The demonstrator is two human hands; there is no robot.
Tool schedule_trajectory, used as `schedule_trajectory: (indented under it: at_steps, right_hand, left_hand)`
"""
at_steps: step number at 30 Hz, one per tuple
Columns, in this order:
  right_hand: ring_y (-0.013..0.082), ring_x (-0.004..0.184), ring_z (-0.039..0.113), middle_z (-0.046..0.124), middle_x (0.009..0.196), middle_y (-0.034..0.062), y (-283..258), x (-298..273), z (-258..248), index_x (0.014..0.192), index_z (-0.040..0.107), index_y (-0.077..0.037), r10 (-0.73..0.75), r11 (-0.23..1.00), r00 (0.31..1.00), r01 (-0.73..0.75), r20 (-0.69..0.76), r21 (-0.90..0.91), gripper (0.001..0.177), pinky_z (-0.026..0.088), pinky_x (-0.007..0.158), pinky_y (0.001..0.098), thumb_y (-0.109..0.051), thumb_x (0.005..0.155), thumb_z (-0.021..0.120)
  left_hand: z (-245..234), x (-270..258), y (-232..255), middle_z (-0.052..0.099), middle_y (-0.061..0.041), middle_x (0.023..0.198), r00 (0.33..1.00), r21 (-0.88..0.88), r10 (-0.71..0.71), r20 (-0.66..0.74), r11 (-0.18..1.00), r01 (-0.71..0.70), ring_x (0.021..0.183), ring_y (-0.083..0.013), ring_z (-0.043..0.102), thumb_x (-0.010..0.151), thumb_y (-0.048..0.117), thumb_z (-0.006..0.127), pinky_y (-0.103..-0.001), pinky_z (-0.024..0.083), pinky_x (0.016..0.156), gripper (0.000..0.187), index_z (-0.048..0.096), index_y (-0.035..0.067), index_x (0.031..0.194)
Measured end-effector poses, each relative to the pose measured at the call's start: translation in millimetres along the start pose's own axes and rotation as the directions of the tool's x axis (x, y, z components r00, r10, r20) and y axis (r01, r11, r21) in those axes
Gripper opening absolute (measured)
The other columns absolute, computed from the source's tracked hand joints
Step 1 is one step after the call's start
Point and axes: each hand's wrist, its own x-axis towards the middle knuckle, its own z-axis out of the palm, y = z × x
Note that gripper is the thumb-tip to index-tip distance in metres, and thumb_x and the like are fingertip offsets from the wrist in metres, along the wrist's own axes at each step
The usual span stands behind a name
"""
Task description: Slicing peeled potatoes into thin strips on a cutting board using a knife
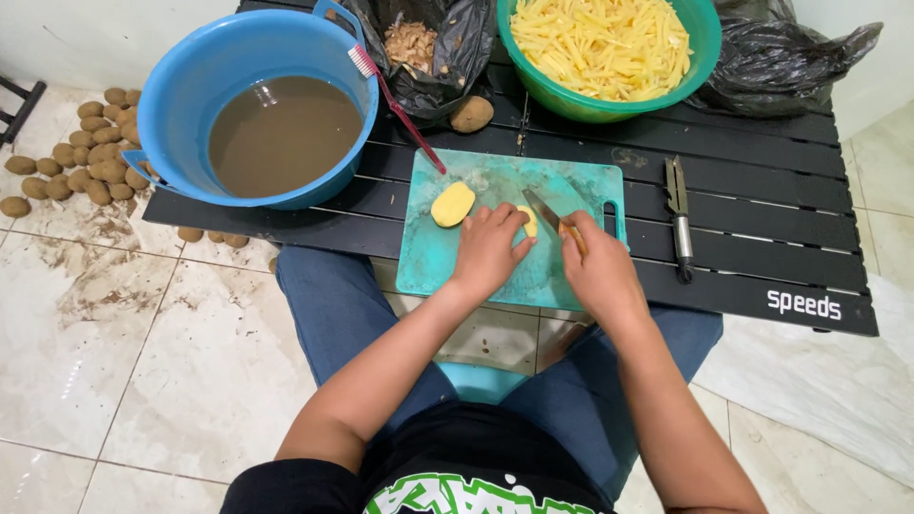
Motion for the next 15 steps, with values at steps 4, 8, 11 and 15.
schedule_trajectory:
  at_steps: [4, 8, 11, 15]
  right_hand:
    - [0.046, 0.098, 0.07, 0.074, 0.098, 0.0193, -15.9, -2.4, -13.5, 0.124, 0.063, -0.019, -0.037, 0.996, 0.999, 0.039, 0.028, -0.078, 0.025, 0.054, 0.082, 0.0566, -0.025, 0.102, 0.051]
    - [0.0515, 0.101, 0.069, 0.073, 0.1, 0.027, -24.8, -1.3, -20.5, 0.123, 0.063, -0.016, -0.046, 0.993, 0.995, 0.055, 0.087, -0.103, 0.026, 0.053, 0.084, 0.0623, -0.022, 0.102, 0.048]
    - [0.0512, 0.102, 0.069, 0.074, 0.101, 0.026, -31.3, -5.6, -26.5, 0.124, 0.063, -0.015, -0.044, 0.993, 0.994, 0.054, 0.1, -0.104, 0.027, 0.054, 0.084, 0.062, -0.021, 0.102, 0.047]
    - [0.0511, 0.104, 0.068, 0.074, 0.104, 0.0246, -35.3, -10.4, -32.5, 0.125, 0.062, -0.015, -0.025, 0.994, 0.993, 0.037, 0.112, -0.104, 0.028, 0.054, 0.086, 0.0617, -0.021, 0.102, 0.048]
  left_hand:
    - [3.0, 2.7, 1.2, 0.06, -0.001, 0.113, 0.999, 0.009, -0.025, -0.02, 1.0, 0.025, 0.102, -0.0281, 0.057, 0.093, 0.038, 0.07, -0.044, 0.043, 0.084, 0.032, 0.065, 0.017, 0.117]
    - [0.1, 3.7, 2.9, 0.06, 0.0, 0.113, 0.999, -0.001, -0.051, 0.012, 0.999, 0.051, 0.1, -0.0278, 0.056, 0.092, 0.038, 0.07, -0.043, 0.042, 0.084, 0.032, 0.065, 0.019, 0.117]
    - [3.7, 4.7, -0.9, 0.06, 0.0, 0.115, 0.998, -0.009, -0.06, 0.028, 0.998, 0.061, 0.101, -0.0281, 0.056, 0.092, 0.037, 0.071, -0.044, 0.042, 0.084, 0.033, 0.064, 0.019, 0.118]
    - [6.9, 5.2, -2.4, 0.06, -0.001, 0.116, 0.995, -0.033, -0.086, 0.045, 0.996, 0.087, 0.101, -0.0297, 0.057, 0.092, 0.037, 0.069, -0.044, 0.042, 0.084, 0.035, 0.062, 0.018, 0.12]
